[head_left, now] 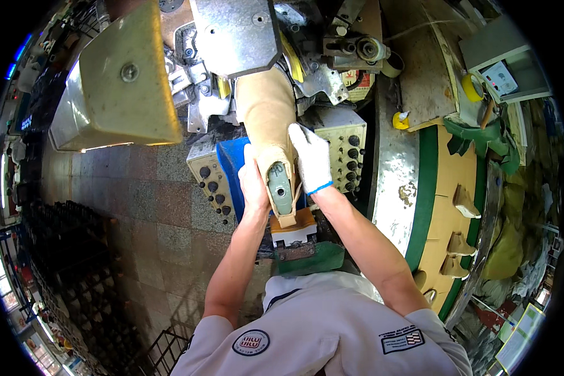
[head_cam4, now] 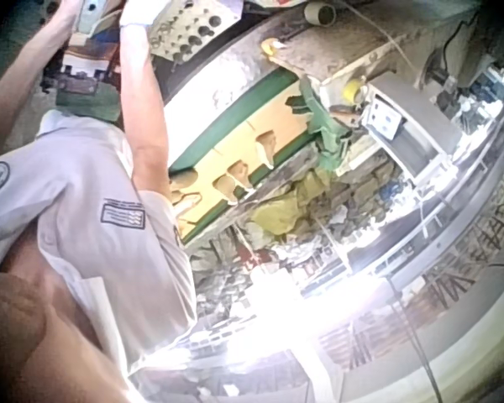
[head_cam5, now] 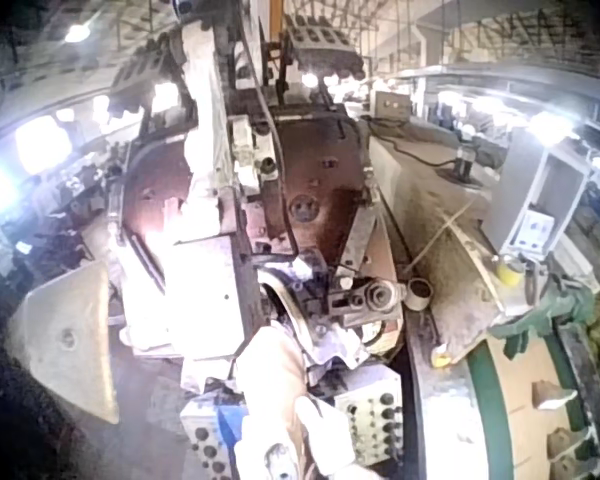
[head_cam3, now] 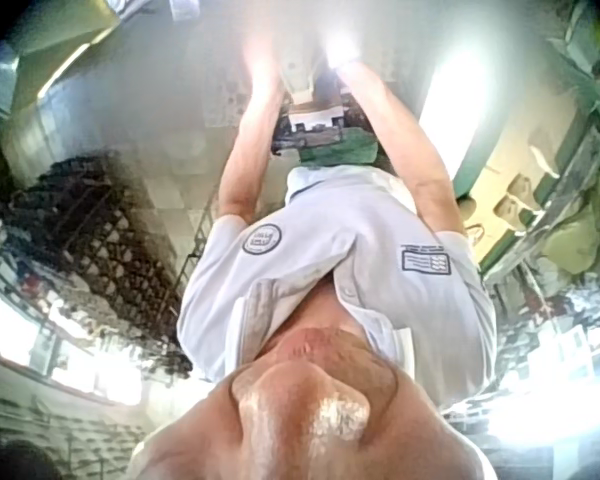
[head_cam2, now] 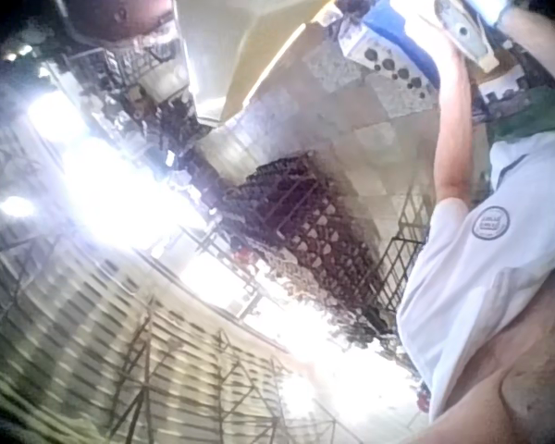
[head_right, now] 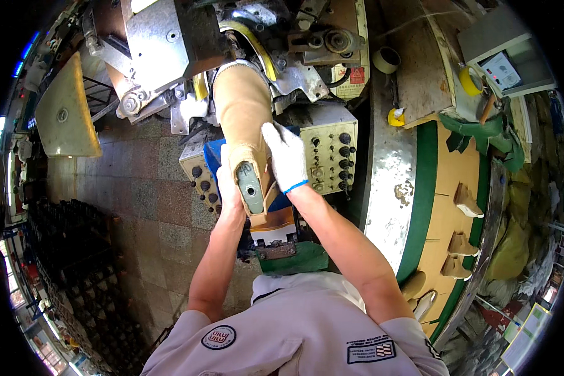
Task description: The person takes boots on lasts from a conveyor, places them into a toe lasting machine to shape the toe, and uses both hands to pull and smooth the leather over the bottom of the last.
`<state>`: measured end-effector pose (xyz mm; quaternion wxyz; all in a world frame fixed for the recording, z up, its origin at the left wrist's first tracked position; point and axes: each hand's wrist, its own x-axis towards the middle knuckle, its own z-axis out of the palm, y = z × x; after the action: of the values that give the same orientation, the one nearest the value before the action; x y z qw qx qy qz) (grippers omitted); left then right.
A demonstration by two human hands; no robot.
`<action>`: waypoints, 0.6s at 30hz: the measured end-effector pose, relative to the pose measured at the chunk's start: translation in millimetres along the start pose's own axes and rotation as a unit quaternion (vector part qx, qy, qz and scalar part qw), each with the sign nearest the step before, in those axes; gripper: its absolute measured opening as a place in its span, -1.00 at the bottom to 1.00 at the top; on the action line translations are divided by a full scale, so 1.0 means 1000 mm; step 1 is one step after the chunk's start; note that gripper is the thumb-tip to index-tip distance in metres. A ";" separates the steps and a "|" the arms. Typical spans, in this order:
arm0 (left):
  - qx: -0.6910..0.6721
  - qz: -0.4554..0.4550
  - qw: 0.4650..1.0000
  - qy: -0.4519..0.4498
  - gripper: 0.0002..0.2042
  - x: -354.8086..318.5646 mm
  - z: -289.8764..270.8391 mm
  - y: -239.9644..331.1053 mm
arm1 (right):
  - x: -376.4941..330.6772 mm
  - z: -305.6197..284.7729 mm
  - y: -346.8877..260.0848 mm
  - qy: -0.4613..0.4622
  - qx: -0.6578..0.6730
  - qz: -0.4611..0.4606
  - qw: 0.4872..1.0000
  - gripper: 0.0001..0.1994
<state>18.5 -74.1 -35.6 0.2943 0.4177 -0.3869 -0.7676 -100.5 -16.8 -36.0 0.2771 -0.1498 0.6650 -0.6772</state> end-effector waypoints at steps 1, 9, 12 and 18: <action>-0.001 0.000 1.000 0.004 -0.39 -0.002 0.003 0.001 | 0.001 -0.001 0.003 -0.003 -0.007 0.002 1.000 -0.52; 0.034 -0.030 0.999 0.015 -0.38 0.004 -0.002 0.002 | -0.001 0.001 0.003 0.006 0.003 0.007 1.000 -0.54; 0.019 -0.029 0.999 0.024 -0.37 0.002 0.001 0.005 | -0.003 0.004 0.004 0.013 0.009 0.006 1.000 -0.53; 0.093 0.013 0.996 -0.003 -0.40 0.012 -0.011 -0.002 | -0.001 0.009 0.019 -0.015 0.133 0.036 0.990 -0.59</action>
<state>22.6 -86.2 -45.6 0.2629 0.4358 -0.4628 -0.7258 -91.1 -23.4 -53.5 0.3285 -0.0979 0.5696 -0.7471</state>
